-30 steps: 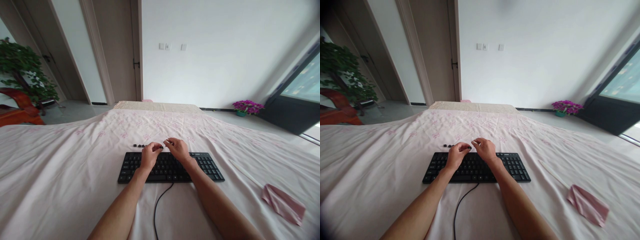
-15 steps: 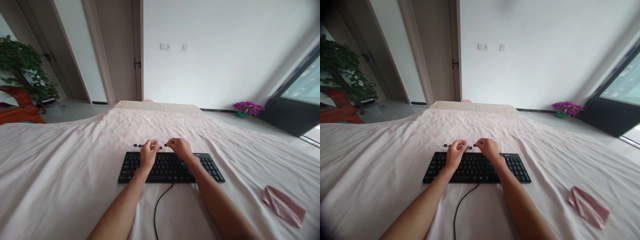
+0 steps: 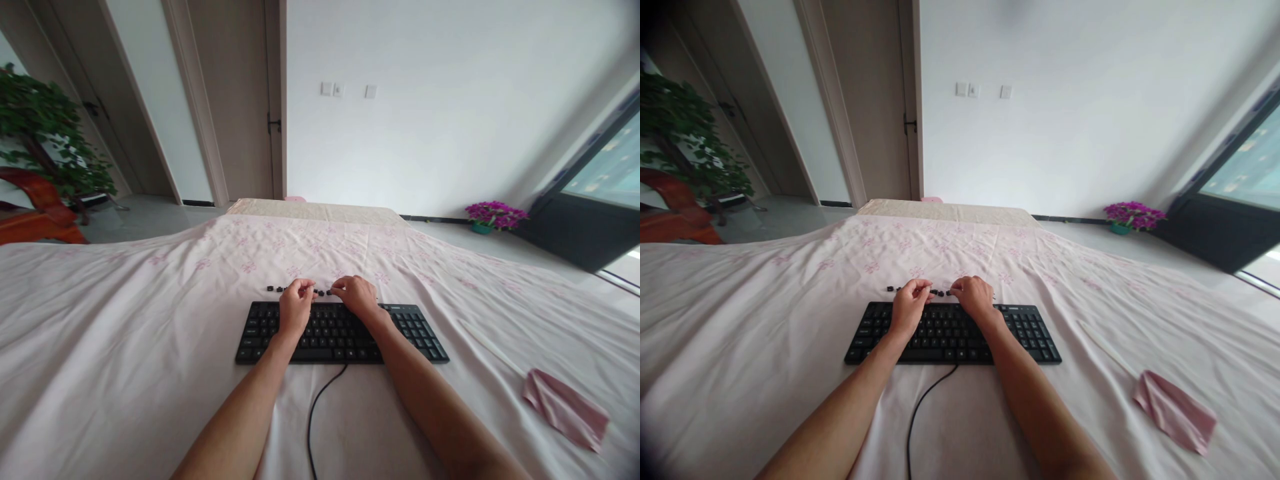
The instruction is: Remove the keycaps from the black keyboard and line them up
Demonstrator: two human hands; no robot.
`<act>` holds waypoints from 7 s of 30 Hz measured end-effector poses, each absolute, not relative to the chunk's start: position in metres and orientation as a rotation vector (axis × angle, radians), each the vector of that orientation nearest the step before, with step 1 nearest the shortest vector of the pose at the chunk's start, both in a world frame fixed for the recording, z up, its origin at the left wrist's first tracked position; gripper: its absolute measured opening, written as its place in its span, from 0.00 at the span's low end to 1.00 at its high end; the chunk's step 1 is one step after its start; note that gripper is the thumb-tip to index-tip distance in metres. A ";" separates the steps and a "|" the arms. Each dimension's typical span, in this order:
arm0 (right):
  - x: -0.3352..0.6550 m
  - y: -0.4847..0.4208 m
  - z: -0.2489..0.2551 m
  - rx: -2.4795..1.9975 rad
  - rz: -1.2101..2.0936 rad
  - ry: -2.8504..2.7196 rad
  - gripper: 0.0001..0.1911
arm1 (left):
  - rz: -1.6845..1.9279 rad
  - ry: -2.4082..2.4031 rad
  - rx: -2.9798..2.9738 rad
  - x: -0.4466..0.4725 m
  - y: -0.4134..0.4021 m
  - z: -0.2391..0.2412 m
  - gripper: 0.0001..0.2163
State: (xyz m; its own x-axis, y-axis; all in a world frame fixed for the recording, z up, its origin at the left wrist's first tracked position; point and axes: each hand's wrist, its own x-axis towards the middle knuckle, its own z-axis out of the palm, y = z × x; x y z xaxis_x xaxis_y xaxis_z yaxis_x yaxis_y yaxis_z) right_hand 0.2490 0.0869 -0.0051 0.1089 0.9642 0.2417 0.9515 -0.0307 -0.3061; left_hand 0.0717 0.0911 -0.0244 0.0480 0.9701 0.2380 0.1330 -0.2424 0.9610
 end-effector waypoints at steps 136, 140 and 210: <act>0.255 0.052 -0.005 -1.287 0.100 -1.858 0.13 | 0.839 1.204 2.240 0.104 0.082 -0.013 0.09; 0.254 0.052 -0.007 -1.221 0.098 -1.789 0.12 | 0.937 1.120 2.209 0.104 0.083 -0.015 0.07; 0.283 0.076 0.032 -1.656 0.066 -2.032 0.18 | 1.430 1.122 1.532 0.094 0.098 -0.033 0.19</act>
